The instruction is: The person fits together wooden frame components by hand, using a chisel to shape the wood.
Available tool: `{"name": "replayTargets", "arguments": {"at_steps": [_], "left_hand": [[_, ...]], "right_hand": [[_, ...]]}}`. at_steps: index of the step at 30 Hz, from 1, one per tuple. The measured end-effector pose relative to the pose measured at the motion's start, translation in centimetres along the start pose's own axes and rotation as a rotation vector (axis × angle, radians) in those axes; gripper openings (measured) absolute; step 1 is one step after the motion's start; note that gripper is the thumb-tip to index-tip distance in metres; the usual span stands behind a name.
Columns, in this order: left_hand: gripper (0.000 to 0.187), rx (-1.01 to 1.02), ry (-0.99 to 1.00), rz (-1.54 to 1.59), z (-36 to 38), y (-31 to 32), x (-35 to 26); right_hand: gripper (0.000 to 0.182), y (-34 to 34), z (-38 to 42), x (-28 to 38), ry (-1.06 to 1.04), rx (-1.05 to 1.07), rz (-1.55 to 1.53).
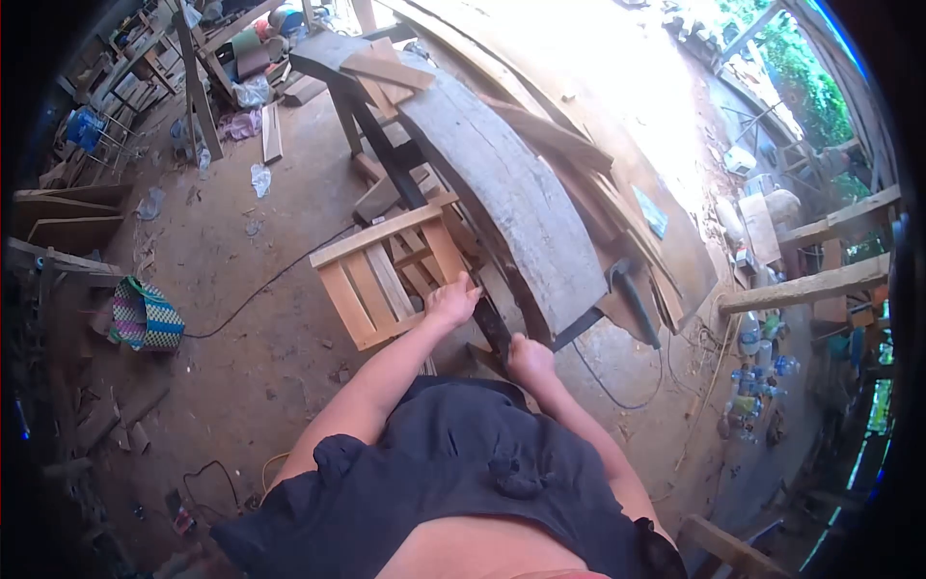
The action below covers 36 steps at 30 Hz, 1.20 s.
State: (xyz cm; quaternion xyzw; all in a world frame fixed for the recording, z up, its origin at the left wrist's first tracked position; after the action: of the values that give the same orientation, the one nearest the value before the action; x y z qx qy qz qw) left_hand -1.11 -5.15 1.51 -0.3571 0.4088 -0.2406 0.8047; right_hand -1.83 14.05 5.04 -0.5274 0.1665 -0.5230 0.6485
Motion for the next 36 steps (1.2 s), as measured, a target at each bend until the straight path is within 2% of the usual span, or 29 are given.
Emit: {"name": "replayTargets", "arguments": {"at_steps": [5, 11, 19, 27, 32, 36], "left_hand": [[0.042, 0.044, 0.020, 0.006, 0.1, -0.2, -0.2], [0.044, 0.051, 0.020, -0.004, 0.7, 0.0, -0.6], [0.046, 0.071, 0.004, 0.000, 0.4, 0.1, -0.5], [0.046, 0.079, 0.005, 0.001, 0.6, 0.0, -0.6], [0.048, 0.093, -0.022, -0.006, 0.8, -0.5, -0.9], [0.049, 0.085, -0.003, 0.008, 0.6, 0.0, -0.9]], "right_hand": [[0.016, -0.3, -0.7, 0.5, 0.004, 0.034, 0.019], [0.018, 0.8, -6.7, 2.2, 0.008, 0.027, -0.020], [0.017, -0.9, -0.7, 0.5, 0.016, 0.048, 0.003], [0.020, 0.5, -5.9, 1.8, -0.020, 0.018, -0.043], [0.020, -1.3, -1.0, 0.6, 0.021, 0.060, 0.010], [0.020, -1.5, -0.9, 0.7, 0.027, 0.069, 0.010]]}}
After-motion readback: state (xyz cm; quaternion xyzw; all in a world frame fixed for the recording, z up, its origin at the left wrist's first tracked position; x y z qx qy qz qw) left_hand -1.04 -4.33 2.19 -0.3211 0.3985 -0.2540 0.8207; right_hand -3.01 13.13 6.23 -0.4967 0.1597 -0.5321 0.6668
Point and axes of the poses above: each hand's wrist, its own z-axis away from the middle knuckle, its own y-axis out of the palm, x = y × z, the point moved 2 cm from there along -z, towards the middle knuckle, and after that the axes turned 2 degrees about y, right-handed, at the moved point
